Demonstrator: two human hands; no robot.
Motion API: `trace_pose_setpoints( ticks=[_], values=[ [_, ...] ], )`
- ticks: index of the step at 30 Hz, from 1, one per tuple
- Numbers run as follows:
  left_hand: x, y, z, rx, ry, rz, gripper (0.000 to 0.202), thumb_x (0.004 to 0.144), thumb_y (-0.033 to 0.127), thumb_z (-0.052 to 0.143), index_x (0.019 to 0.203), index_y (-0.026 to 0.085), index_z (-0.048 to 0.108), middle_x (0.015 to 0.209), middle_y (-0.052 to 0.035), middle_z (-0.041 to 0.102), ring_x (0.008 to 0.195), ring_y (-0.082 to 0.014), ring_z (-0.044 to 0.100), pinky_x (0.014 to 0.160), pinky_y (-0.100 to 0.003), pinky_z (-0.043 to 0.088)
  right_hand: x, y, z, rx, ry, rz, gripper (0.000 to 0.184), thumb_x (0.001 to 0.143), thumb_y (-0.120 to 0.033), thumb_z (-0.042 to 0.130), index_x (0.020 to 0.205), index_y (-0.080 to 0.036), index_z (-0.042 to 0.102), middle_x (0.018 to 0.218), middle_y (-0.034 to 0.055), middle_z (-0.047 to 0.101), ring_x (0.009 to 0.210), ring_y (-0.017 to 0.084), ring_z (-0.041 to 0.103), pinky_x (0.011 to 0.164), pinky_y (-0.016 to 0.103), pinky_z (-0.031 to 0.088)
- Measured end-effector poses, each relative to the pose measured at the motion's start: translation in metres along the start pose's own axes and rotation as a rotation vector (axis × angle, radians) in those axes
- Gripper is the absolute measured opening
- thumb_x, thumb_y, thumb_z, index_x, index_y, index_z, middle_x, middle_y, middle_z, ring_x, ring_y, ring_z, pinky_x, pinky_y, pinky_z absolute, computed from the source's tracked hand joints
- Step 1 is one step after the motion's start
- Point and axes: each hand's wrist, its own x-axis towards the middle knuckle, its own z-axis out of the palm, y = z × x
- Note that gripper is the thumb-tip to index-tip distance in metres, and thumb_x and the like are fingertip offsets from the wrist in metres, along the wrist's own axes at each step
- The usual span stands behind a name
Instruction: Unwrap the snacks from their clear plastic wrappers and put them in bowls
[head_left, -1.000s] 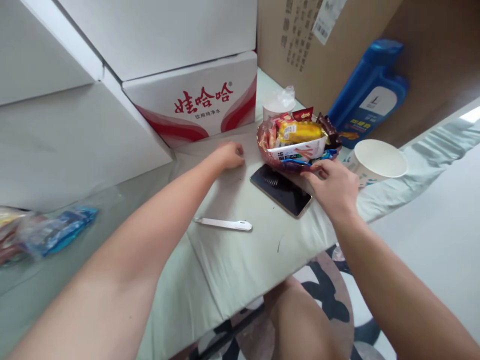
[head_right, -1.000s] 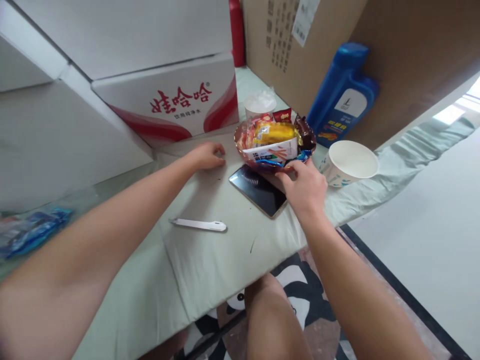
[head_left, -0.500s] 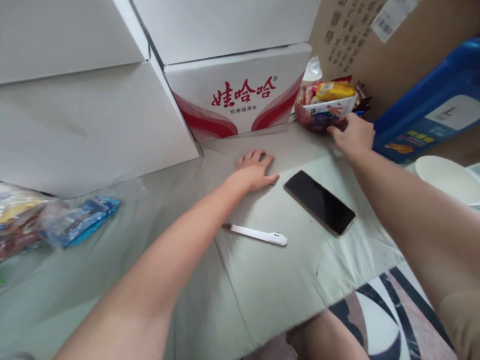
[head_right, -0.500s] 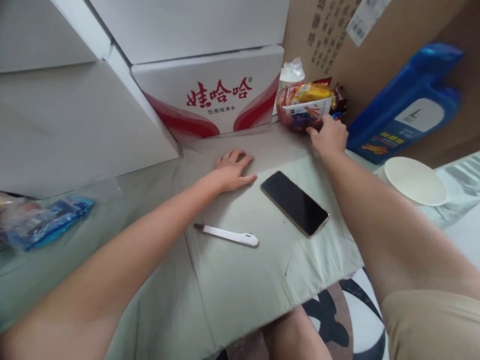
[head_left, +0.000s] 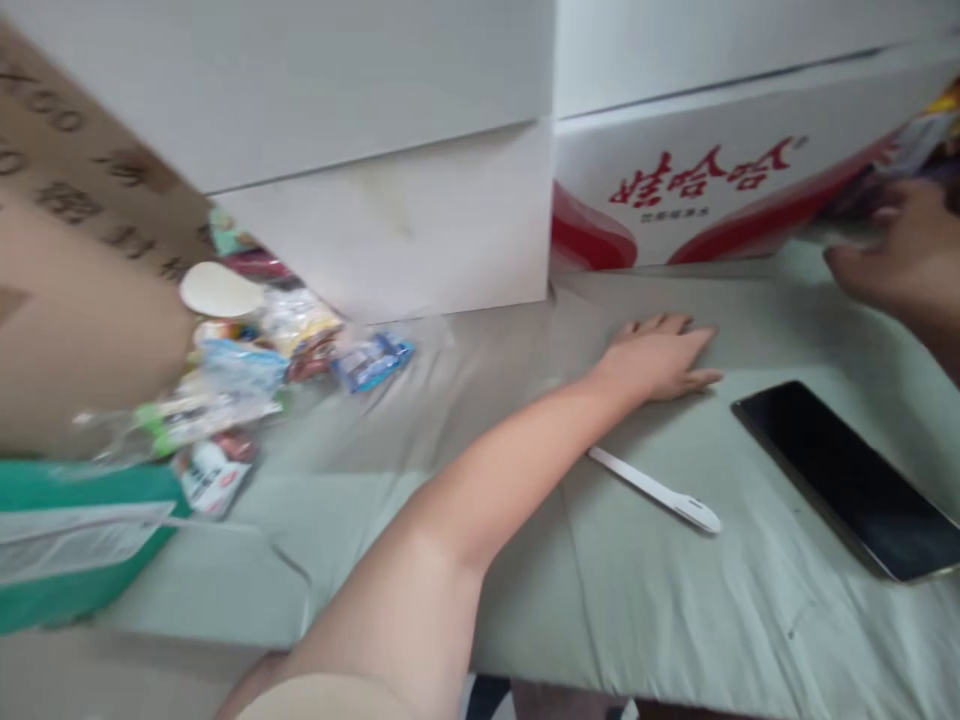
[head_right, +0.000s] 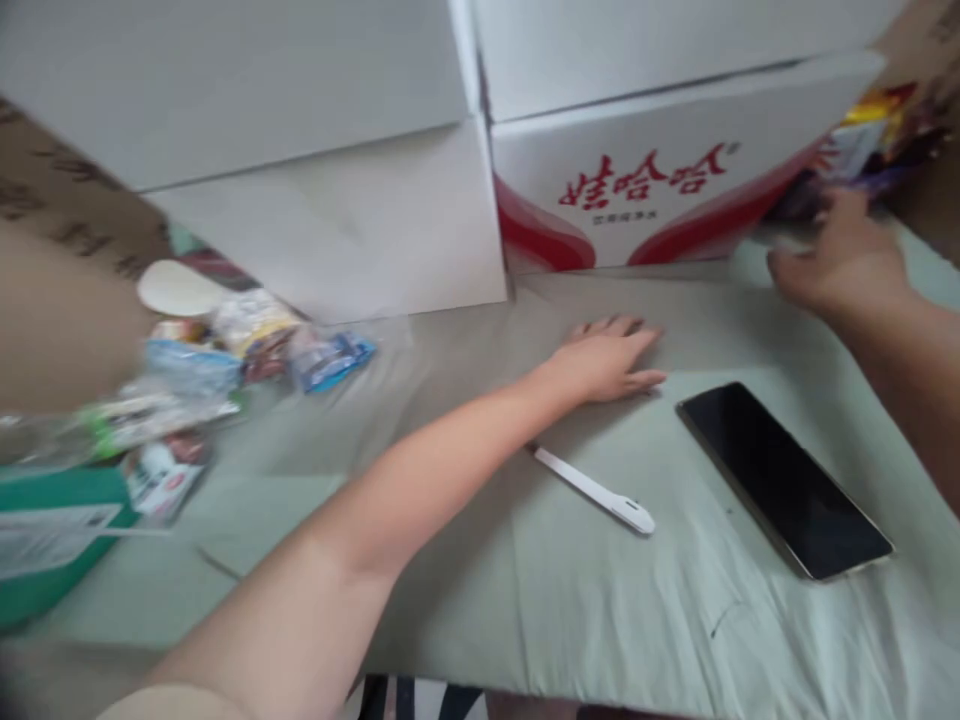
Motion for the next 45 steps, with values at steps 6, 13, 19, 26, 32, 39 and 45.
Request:
trace_pose_setpoints(
  ticks=[6, 13, 19, 26, 32, 39, 45],
  values=[
    [-0.141, 0.025, -0.037, -0.684, 0.528, -0.244, 0.039, 0.096, 0.041, 0.054, 0.132, 0.027, 0.061, 0.148, -0.0095, 0.061, 0.139, -0.0233, 0.056, 0.121, -0.039, 0.044, -0.129, -0.038, -0.050, 0.207, -0.195, -0.228, 0.028, 0.064, -0.036, 0.068, 0.092, -0.033, 0.063, 0.096, 0.0192, 0.076, 0.071, 0.030, 0.071, 0.066, 0.054, 0.046],
    [-0.309, -0.017, -0.048, -1.104, 0.998, -0.630, 0.030, 0.090, 0.028, 0.059, 0.118, 0.019, 0.067, 0.136, -0.0119, 0.069, 0.130, -0.0217, 0.064, 0.113, -0.033, 0.048, -0.247, -0.215, -0.065, 0.330, -0.390, -0.829, 0.019, 0.076, -0.037, 0.055, 0.089, -0.027, 0.065, 0.090, 0.0135, 0.074, 0.066, 0.024, 0.069, 0.067, 0.043, 0.054],
    [-0.363, -0.056, -0.034, -1.213, 1.109, -0.541, 0.016, 0.085, 0.032, 0.055, 0.073, 0.024, 0.062, 0.065, 0.0005, 0.057, 0.066, -0.0158, 0.055, 0.068, -0.029, 0.046, -0.305, -0.411, -0.019, 0.168, -0.371, -1.277, 0.027, 0.093, -0.026, 0.043, 0.098, -0.020, 0.069, 0.101, 0.0122, 0.075, 0.085, 0.024, 0.068, 0.076, 0.036, 0.051],
    [-0.370, -0.091, -0.036, -1.364, 0.948, -0.391, 0.021, 0.082, 0.033, 0.055, 0.065, 0.022, 0.055, 0.060, 0.0027, 0.049, 0.062, -0.0136, 0.045, 0.062, -0.028, 0.038, -0.301, -0.590, 0.095, -0.128, -0.450, -1.011, 0.020, 0.085, -0.009, 0.059, 0.099, -0.015, 0.072, 0.109, 0.0160, 0.074, 0.111, 0.035, 0.069, 0.096, 0.045, 0.052],
    [-0.367, -0.114, -0.050, -1.501, 0.983, -0.422, 0.022, 0.084, 0.031, 0.052, 0.065, 0.020, 0.055, 0.058, 0.0026, 0.047, 0.061, -0.0127, 0.044, 0.062, -0.027, 0.037, -0.281, -0.621, 0.159, -0.340, -0.444, -0.971, 0.033, 0.079, -0.019, 0.077, 0.109, -0.009, 0.071, 0.123, 0.0225, 0.068, 0.123, 0.041, 0.063, 0.099, 0.054, 0.053],
    [-0.356, -0.101, -0.047, -1.654, 0.916, -0.416, 0.019, 0.083, 0.026, 0.052, 0.065, 0.020, 0.055, 0.057, 0.0024, 0.046, 0.061, -0.0129, 0.043, 0.061, -0.028, 0.036, -0.275, -0.617, 0.175, -0.302, -0.403, -1.006, 0.019, 0.077, -0.017, 0.077, 0.095, -0.013, 0.072, 0.118, 0.0185, 0.071, 0.118, 0.040, 0.066, 0.099, 0.057, 0.050],
    [-0.359, -0.098, -0.049, -1.689, 0.939, -0.458, 0.017, 0.079, 0.024, 0.052, 0.063, 0.019, 0.055, 0.055, 0.0028, 0.044, 0.060, -0.0125, 0.041, 0.061, -0.028, 0.034, -0.281, -0.619, 0.165, -0.151, -0.513, -0.859, 0.039, 0.096, -0.042, 0.061, 0.105, -0.004, 0.066, 0.122, 0.0226, 0.066, 0.125, 0.037, 0.064, 0.104, 0.052, 0.048]
  ],
)
